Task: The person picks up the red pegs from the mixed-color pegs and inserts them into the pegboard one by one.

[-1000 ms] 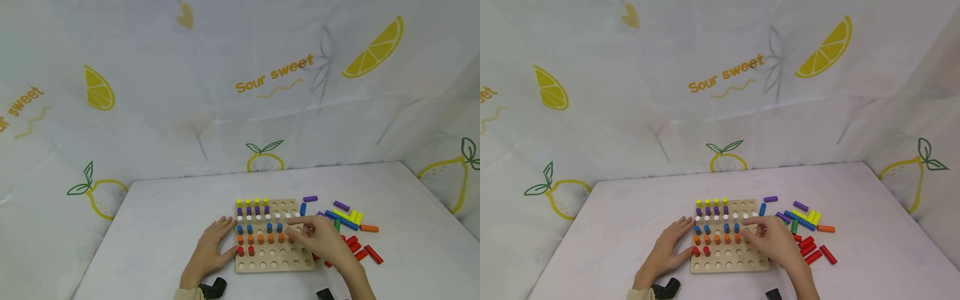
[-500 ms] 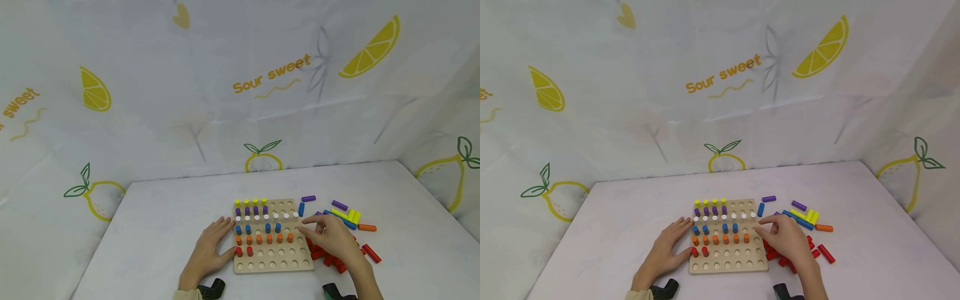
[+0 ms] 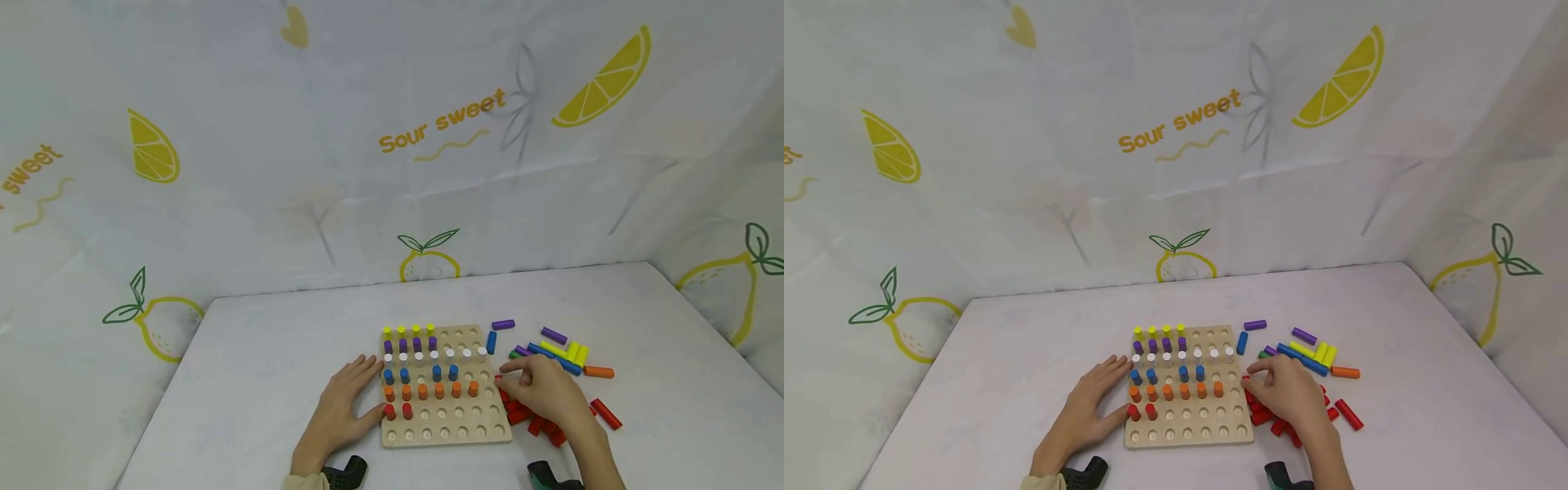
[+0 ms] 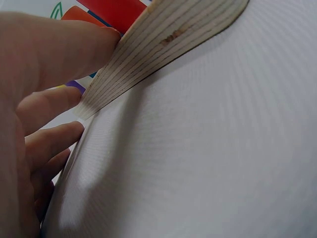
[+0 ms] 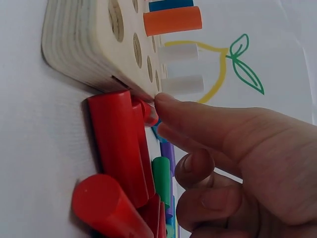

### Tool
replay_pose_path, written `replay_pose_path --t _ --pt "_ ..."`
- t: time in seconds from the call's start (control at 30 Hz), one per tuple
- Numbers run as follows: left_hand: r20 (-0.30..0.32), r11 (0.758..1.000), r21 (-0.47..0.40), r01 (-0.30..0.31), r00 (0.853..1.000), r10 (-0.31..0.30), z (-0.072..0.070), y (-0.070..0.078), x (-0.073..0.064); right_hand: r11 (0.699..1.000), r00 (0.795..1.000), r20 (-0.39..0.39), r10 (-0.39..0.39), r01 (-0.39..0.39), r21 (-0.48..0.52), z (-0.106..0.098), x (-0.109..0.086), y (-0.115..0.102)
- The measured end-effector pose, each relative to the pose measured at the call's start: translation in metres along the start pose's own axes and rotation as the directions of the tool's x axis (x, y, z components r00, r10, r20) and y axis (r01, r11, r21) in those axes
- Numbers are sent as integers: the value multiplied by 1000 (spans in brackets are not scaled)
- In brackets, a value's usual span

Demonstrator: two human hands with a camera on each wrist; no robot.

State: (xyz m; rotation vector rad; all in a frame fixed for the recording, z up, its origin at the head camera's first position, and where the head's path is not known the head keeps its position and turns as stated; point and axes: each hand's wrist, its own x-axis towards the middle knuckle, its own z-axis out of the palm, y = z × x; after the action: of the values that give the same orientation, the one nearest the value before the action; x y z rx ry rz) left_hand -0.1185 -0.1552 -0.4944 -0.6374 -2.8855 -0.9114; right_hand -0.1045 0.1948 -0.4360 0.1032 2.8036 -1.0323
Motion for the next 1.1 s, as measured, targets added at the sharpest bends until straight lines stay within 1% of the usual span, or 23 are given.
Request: replay_pose_path --t 0.23,0.5,0.8,1.1 --pt "4 1000 -7 1 1000 -1 0 1 0 1000 1000 14 27 -27 -9 -2 -1 2" --pt "0 1000 -5 -2 1000 2 -1 1 0 996 996 6 92 -92 -19 -7 -3 0" --pt "-4 1000 -2 -6 1000 6 0 -1 0 993 995 -26 101 -102 -56 1 -4 -6" --pt "-11 1000 10 -12 1000 13 1 -2 0 989 992 -51 115 -119 -87 3 -6 -9"
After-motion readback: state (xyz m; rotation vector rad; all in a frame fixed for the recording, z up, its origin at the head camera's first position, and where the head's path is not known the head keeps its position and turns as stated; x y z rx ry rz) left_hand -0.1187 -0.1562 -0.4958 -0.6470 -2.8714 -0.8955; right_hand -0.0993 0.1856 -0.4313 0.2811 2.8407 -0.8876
